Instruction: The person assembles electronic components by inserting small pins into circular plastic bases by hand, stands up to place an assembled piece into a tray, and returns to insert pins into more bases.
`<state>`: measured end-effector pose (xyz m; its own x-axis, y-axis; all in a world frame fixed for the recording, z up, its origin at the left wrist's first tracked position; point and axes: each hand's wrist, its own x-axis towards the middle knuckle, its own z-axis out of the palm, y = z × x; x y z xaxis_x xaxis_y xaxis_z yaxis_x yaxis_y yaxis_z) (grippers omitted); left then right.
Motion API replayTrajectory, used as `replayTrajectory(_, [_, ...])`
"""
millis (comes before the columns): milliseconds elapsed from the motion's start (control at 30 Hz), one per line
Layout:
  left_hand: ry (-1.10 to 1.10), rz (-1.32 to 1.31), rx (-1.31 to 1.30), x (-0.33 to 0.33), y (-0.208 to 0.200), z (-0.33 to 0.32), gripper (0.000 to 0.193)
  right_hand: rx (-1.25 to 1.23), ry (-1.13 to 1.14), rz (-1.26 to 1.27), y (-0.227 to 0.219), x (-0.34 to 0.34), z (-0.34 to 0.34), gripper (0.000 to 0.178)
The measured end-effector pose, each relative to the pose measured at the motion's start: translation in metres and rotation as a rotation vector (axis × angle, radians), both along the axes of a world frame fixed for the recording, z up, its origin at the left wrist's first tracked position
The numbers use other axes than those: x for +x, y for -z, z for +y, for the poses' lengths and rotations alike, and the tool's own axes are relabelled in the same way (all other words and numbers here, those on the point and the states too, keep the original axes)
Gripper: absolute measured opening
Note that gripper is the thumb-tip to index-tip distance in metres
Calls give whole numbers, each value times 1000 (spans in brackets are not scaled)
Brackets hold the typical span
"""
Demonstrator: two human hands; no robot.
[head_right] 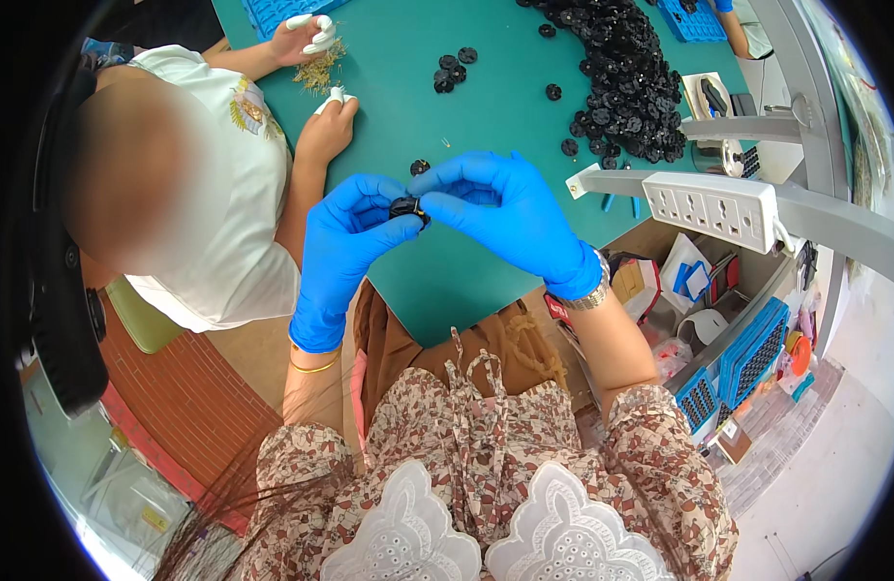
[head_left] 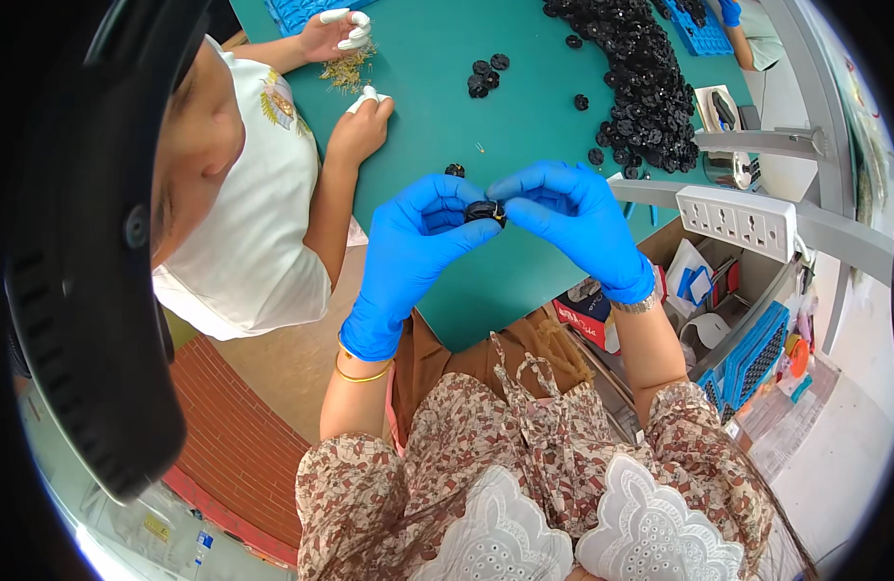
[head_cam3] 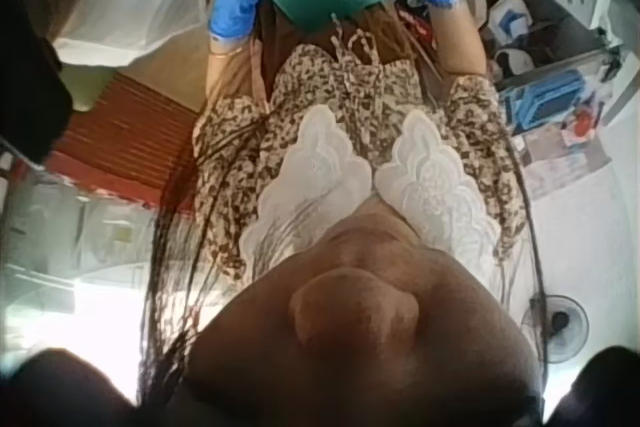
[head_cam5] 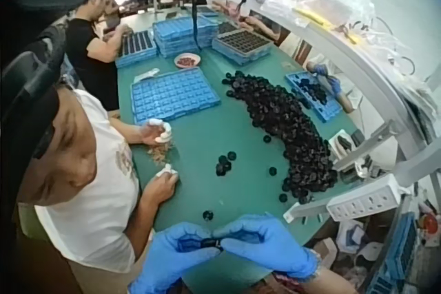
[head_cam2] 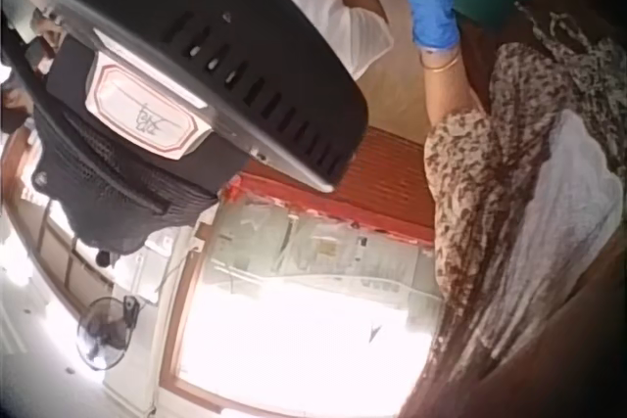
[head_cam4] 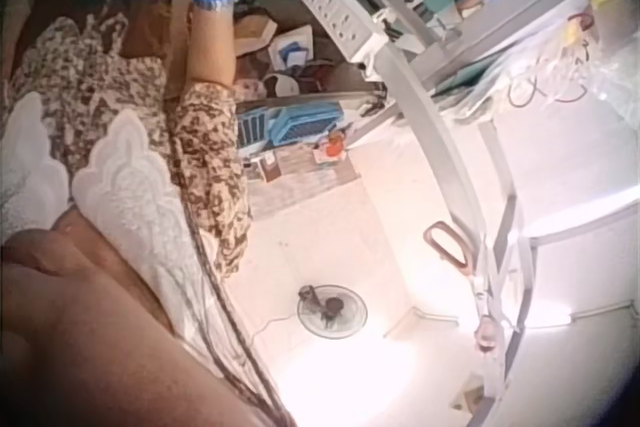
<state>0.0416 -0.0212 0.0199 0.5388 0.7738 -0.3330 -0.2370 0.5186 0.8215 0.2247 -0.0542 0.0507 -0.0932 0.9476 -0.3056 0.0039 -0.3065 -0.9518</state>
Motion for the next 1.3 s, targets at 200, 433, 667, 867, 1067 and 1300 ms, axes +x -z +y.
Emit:
replayTrajectory(200, [-3, 134, 74, 5, 2, -2, 27, -56, -13, -64, 4, 3, -1, 17])
replayTrajectory(433, [45, 220, 57, 5, -1, -2, 26, -103, -108, -79, 12, 9, 1, 16])
replayTrajectory(667, [176, 249, 11, 0, -4, 3, 25, 90, -148, -237, 15, 6, -5, 16])
replayTrajectory(867, [119, 226, -23, 4, -4, 3, 29, -74, -149, -56, 14, 8, 0, 16])
replayTrajectory(1067, [109, 165, -50, 7, -2, 2, 30, -34, 188, 123, 22, -6, -5, 18])
replayTrajectory(1300, [99, 128, -113, 6, -5, 2, 30, -34, 159, 116, 26, -2, -5, 16])
